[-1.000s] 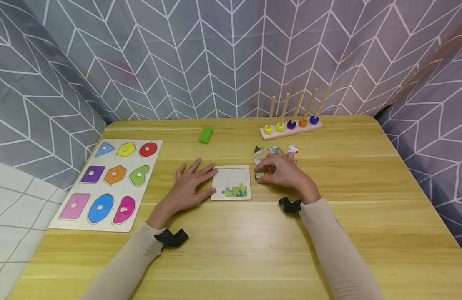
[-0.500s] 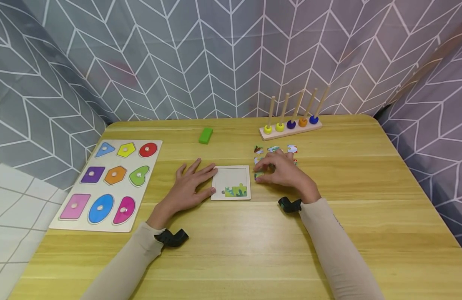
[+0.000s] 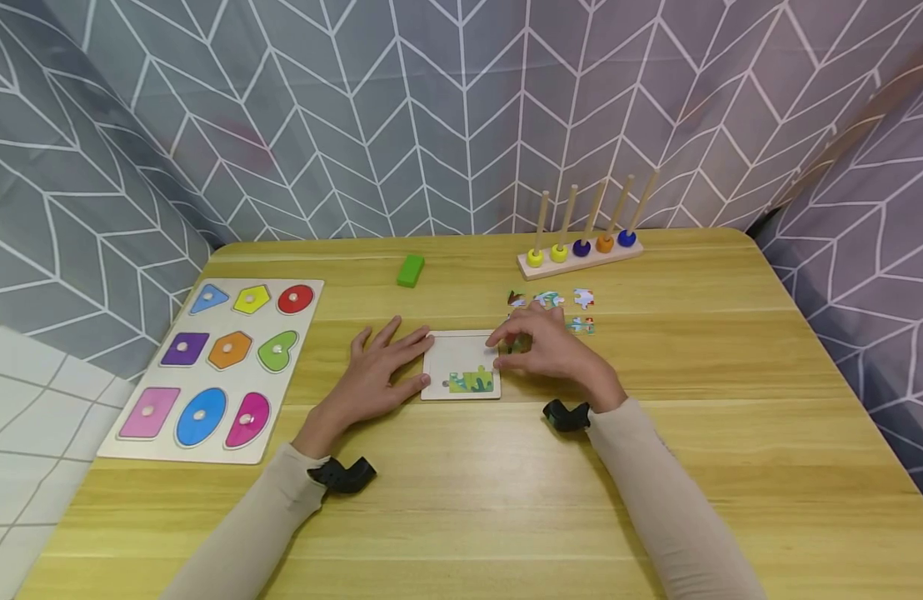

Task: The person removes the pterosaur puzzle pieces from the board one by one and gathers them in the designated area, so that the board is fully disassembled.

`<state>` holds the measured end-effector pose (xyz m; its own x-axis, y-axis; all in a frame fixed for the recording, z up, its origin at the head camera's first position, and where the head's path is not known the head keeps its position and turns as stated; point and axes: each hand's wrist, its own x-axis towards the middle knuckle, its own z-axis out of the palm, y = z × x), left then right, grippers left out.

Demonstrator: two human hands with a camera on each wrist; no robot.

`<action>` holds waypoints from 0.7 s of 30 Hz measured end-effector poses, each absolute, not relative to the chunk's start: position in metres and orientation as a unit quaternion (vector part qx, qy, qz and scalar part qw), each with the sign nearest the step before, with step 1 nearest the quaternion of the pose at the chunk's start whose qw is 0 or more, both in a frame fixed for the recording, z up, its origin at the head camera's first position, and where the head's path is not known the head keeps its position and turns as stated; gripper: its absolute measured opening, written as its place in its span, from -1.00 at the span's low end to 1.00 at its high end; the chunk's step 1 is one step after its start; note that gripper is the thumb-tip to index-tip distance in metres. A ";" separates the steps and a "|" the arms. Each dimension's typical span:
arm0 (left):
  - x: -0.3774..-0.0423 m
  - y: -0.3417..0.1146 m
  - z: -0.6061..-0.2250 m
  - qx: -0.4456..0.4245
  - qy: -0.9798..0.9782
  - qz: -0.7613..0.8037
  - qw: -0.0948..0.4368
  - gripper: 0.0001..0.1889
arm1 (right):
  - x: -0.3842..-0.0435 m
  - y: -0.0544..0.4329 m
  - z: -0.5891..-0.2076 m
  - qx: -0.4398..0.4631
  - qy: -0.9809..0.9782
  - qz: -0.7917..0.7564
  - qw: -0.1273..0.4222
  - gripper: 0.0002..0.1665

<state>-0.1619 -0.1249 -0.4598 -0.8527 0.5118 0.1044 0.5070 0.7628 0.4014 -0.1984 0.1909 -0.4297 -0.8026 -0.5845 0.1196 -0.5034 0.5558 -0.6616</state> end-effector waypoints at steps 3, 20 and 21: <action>-0.162 -0.125 -0.459 0.270 0.939 0.210 0.007 -0.35 | -0.195 0.183 -0.429 -0.317 0.878 -0.351 0.067 -0.73; -0.163 -0.125 -0.461 0.270 0.939 0.211 0.006 -0.35 | -0.180 0.156 -0.429 -0.383 0.872 -0.295 0.078 -0.70; -0.163 -0.125 -0.461 0.270 0.940 0.210 0.007 -0.35 | -0.179 0.156 -0.429 -0.383 0.872 -0.295 0.079 -0.70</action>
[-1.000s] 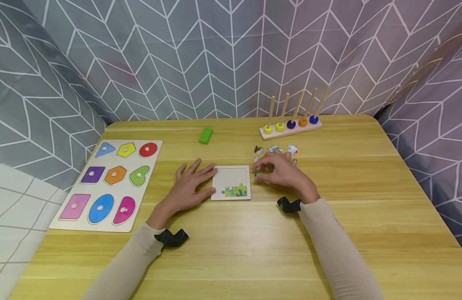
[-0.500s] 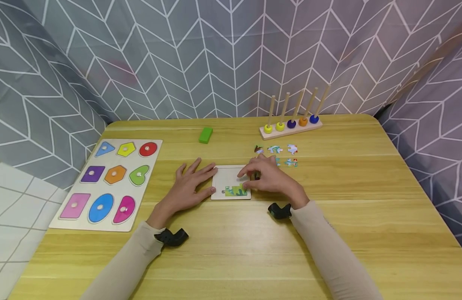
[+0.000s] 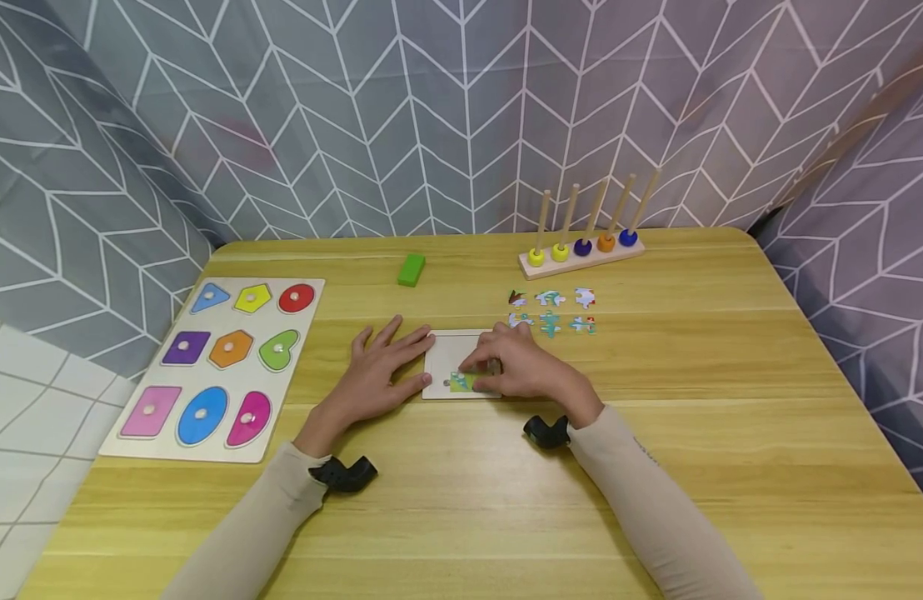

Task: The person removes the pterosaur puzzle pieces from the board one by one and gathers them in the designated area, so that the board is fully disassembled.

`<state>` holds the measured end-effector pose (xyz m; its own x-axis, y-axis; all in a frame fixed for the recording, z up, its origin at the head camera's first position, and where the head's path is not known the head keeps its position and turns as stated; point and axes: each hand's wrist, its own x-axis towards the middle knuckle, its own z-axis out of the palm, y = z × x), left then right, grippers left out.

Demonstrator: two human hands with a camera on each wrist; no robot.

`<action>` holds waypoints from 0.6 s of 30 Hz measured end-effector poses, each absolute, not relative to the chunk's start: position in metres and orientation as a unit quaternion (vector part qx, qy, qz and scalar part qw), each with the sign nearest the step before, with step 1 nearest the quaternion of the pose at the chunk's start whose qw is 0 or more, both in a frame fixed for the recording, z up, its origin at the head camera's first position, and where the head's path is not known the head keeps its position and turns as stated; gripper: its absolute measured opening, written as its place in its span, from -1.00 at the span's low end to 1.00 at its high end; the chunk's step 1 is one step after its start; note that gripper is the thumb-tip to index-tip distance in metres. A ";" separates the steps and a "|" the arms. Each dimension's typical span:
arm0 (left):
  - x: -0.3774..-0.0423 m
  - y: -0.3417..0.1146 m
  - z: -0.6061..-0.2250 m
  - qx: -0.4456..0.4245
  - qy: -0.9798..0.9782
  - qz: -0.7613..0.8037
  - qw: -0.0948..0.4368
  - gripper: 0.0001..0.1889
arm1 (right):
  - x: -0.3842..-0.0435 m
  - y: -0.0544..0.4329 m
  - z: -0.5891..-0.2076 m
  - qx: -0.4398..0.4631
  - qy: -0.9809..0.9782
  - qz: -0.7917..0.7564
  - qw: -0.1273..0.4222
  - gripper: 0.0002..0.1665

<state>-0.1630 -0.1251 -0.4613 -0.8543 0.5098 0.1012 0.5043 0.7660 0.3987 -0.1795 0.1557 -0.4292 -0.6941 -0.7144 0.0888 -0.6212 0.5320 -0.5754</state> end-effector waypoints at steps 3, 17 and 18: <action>-0.163 -0.125 -0.461 0.269 0.940 0.208 0.008 -0.35 | -0.180 0.155 -0.429 -0.383 0.872 -0.294 0.082 -0.72; -0.163 -0.124 -0.461 0.264 0.942 0.206 0.016 -0.33 | -0.179 0.153 -0.429 -0.389 0.874 -0.278 0.088 -0.66; -0.163 -0.125 -0.461 0.264 0.942 0.206 0.015 -0.34 | -0.178 0.152 -0.429 -0.389 0.875 -0.275 0.089 -0.65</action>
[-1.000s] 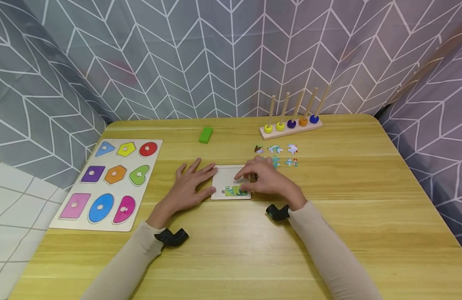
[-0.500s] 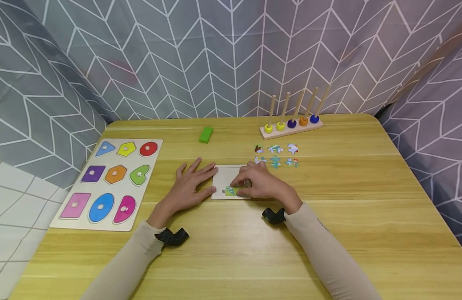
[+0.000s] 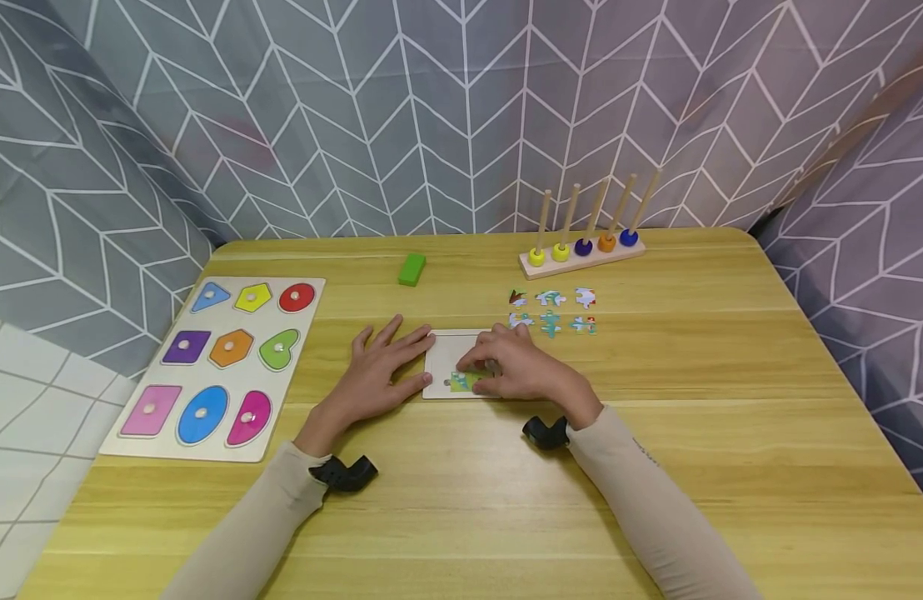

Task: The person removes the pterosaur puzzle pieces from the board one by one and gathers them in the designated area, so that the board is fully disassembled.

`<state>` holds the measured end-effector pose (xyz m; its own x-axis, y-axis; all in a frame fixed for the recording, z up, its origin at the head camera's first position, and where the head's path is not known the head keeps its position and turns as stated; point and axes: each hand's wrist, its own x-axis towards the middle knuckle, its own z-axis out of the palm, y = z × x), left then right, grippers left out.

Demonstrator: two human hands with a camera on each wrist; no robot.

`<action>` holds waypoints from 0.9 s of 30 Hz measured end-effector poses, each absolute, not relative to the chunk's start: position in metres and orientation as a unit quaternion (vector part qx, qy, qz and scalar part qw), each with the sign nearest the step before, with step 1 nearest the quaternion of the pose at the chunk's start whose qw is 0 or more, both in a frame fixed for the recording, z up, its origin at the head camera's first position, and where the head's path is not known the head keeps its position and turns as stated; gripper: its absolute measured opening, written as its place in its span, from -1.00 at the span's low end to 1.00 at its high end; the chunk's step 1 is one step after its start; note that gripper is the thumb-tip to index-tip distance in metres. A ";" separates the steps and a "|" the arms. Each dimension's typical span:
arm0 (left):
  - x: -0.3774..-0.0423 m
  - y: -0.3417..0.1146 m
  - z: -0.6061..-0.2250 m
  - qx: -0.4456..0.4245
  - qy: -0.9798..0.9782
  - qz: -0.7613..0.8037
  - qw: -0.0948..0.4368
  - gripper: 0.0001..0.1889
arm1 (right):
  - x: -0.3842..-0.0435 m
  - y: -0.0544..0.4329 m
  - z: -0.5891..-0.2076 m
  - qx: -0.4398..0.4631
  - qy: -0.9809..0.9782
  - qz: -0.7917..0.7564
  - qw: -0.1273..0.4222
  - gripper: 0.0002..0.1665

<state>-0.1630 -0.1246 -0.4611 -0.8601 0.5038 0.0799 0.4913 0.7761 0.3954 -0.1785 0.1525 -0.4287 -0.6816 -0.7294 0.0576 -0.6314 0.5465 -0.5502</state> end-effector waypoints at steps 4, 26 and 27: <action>-0.163 -0.125 -0.461 0.266 0.941 0.208 0.011 -0.34 | -0.177 0.151 -0.428 -0.388 0.879 -0.262 0.096 -0.60; -0.162 -0.124 -0.459 0.272 0.938 0.214 0.006 -0.35 | -0.175 0.151 -0.429 -0.387 0.871 -0.275 0.123 -0.59; -0.162 -0.124 -0.459 0.272 0.938 0.214 0.007 -0.34 | -0.175 0.151 -0.430 -0.388 0.871 -0.277 0.122 -0.59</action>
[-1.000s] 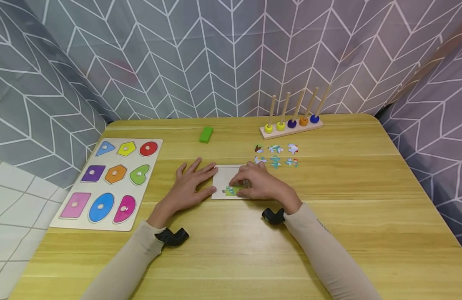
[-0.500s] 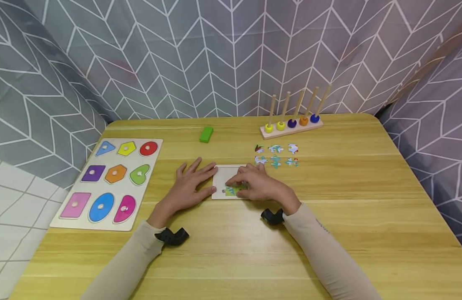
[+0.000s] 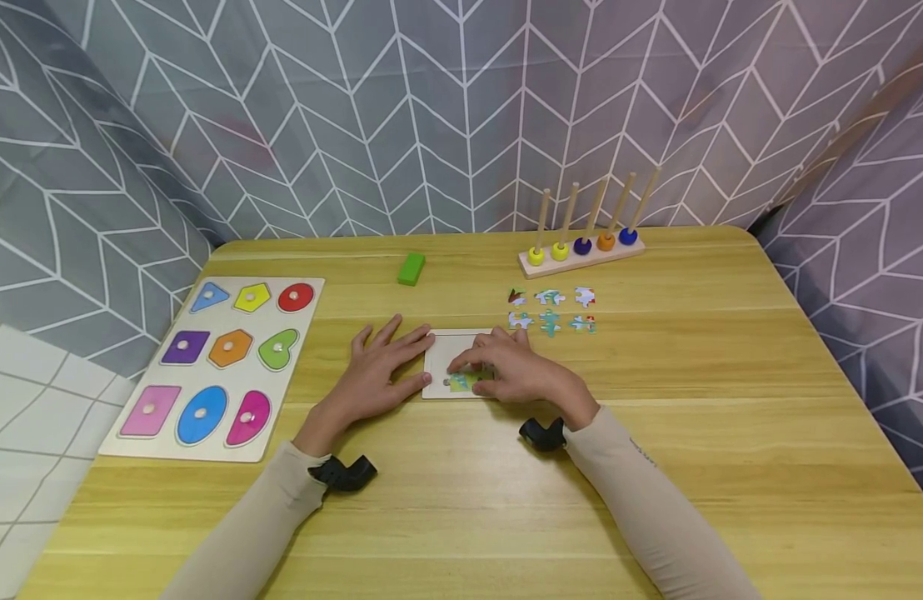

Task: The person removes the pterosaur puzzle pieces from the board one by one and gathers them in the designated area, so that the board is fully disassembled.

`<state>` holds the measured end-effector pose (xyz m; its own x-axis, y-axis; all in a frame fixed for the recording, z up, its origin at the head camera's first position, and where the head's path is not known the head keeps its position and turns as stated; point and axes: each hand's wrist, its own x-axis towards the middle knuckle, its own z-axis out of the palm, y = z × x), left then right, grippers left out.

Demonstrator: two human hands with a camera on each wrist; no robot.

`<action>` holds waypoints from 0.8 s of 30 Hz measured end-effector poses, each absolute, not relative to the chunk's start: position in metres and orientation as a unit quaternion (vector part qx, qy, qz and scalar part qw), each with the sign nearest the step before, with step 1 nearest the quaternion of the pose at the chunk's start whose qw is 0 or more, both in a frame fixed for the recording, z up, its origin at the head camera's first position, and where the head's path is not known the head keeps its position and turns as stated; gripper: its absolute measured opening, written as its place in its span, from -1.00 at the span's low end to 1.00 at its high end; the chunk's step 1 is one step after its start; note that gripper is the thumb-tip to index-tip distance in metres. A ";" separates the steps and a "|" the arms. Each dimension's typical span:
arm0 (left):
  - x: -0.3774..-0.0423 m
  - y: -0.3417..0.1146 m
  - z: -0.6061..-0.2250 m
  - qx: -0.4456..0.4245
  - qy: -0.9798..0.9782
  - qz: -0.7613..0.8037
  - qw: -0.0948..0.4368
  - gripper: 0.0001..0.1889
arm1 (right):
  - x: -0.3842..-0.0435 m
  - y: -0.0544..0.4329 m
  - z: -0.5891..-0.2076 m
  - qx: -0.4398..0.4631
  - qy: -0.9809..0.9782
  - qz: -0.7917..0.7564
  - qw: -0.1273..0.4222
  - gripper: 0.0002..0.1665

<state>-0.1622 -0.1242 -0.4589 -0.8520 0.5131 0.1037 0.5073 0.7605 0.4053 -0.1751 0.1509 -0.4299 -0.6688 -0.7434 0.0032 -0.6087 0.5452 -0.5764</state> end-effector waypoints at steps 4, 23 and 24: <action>-0.162 -0.124 -0.459 0.271 0.938 0.215 0.008 -0.35 | -0.176 0.151 -0.430 -0.389 0.869 -0.281 0.119 -0.59; -0.162 -0.124 -0.459 0.267 0.940 0.211 0.014 -0.35 | -0.174 0.148 -0.424 -0.391 0.865 -0.295 0.110 -0.59; -0.162 -0.124 -0.459 0.268 0.940 0.212 0.012 -0.35 | -0.174 0.148 -0.424 -0.392 0.863 -0.298 0.111 -0.59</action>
<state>-0.1624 -0.1245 -0.4590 -0.8558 0.5093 0.0908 0.4991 0.7664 0.4044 -0.1739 0.1480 -0.4243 -0.6686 -0.7425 0.0422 -0.6103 0.5154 -0.6016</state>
